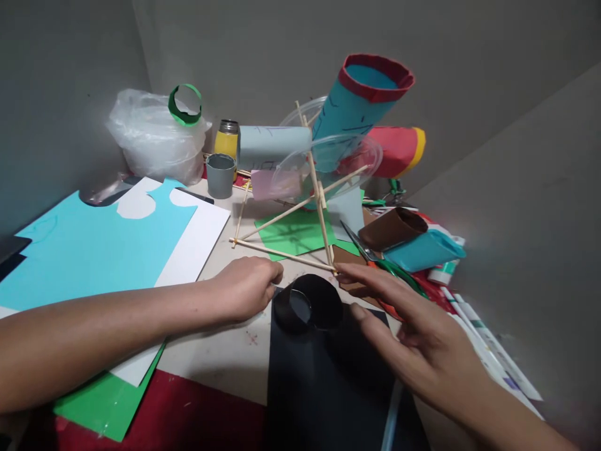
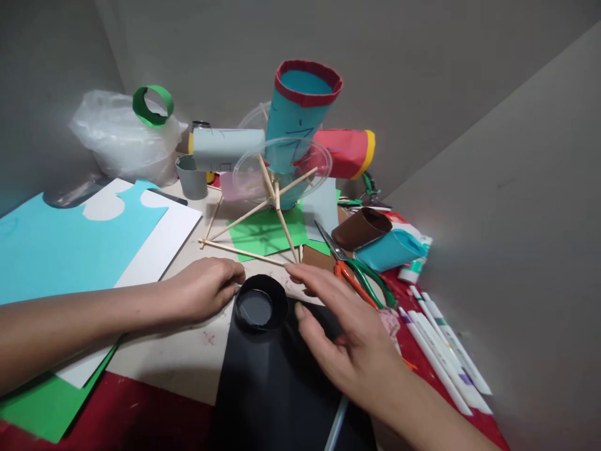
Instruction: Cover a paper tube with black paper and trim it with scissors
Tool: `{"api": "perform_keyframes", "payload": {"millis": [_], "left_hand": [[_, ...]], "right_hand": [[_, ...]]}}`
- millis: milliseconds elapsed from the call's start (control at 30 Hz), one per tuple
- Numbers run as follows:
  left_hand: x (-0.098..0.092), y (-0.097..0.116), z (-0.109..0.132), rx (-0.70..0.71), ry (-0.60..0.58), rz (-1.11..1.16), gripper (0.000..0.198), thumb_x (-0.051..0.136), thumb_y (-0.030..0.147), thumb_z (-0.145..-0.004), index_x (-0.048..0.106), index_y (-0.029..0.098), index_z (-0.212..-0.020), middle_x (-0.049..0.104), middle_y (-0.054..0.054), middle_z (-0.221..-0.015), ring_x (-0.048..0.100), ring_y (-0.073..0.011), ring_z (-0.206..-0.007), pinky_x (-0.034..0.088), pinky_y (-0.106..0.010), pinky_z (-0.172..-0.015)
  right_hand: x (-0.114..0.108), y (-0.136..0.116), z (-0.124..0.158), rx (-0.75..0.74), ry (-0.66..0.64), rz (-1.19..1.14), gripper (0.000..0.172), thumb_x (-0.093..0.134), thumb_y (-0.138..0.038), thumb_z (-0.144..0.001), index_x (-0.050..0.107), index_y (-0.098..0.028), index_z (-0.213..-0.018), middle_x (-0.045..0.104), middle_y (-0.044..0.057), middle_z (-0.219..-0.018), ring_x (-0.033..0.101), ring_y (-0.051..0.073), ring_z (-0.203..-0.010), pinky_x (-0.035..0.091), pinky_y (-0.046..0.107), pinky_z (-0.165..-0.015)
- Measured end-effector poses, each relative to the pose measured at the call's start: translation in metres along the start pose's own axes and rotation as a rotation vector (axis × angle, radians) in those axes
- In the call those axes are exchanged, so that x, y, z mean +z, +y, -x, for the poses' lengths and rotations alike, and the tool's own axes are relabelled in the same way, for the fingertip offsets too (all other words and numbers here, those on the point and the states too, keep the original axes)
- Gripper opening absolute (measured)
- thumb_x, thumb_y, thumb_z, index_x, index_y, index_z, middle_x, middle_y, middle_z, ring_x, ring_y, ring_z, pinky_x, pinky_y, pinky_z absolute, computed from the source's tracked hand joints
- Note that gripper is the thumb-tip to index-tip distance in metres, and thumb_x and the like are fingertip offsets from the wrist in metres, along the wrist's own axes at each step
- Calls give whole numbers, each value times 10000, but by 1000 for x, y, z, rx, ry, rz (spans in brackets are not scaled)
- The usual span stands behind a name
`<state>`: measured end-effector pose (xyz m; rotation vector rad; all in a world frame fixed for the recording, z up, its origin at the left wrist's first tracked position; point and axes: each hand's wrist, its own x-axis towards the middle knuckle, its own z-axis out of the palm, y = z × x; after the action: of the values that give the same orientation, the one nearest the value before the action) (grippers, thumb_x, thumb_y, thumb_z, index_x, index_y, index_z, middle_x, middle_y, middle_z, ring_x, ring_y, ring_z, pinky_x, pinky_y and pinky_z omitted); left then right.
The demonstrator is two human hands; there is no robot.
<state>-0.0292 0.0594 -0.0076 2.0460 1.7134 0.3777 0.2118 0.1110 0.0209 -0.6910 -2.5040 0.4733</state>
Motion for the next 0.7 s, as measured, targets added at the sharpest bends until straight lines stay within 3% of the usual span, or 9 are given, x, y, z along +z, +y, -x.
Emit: {"api": "perform_keyframes", "payload": {"millis": [133,200,333,467,567,700], "left_hand": [[1,1,-1,-7,-2,6,140,529,114,-839,645,187,-812,675,-44,-773,584,-196,-695,364,-282,-605],[1,1,-2,-4,7,12,141,523,115,-839,635,191,-796,667,-38,-764,574,-192,-689,361,-279,-605],[1,1,-2,-8,16,24,152,513,122,-842,632,197,-784,662,-32,-755,566,-191,-684,357,-282,-609],[1,1,-2,-20,13,37,168,514,100,-833,637,198,-771,650,-24,-737,563,-186,-677,356,-280,-606],[1,1,-3,-17,20,45,170,519,90,-826,630,197,-756,650,-25,-746,564,-189,-688,362,-286,-614],[2,0,-3,-9,22,47,173,514,89,-823,624,198,-746,634,-22,-722,548,-185,-671,342,-282,-600]], "right_hand": [[-11,-12,-14,-95,29,50,419,591,-229,-968,542,-301,-1378,670,85,-1310,627,252,-1221,531,404,-1020],[-12,-14,-27,-138,-19,101,371,612,-267,-958,594,-259,-1328,703,100,-1252,658,265,-1164,551,413,-981],[-3,-13,-56,-84,-288,207,302,620,-268,-926,695,-183,-1207,746,130,-1145,701,289,-1041,583,431,-876],[5,-12,-67,-10,-470,259,181,609,-147,-891,777,-209,-921,783,65,-872,729,248,-830,569,356,-755],[1,-13,-59,-67,-425,208,239,569,-105,-882,769,-211,-807,767,51,-777,721,217,-729,530,297,-652],[-9,-13,-45,-156,-295,121,299,493,-123,-919,765,-215,-837,774,62,-796,728,211,-707,528,288,-619]]}}
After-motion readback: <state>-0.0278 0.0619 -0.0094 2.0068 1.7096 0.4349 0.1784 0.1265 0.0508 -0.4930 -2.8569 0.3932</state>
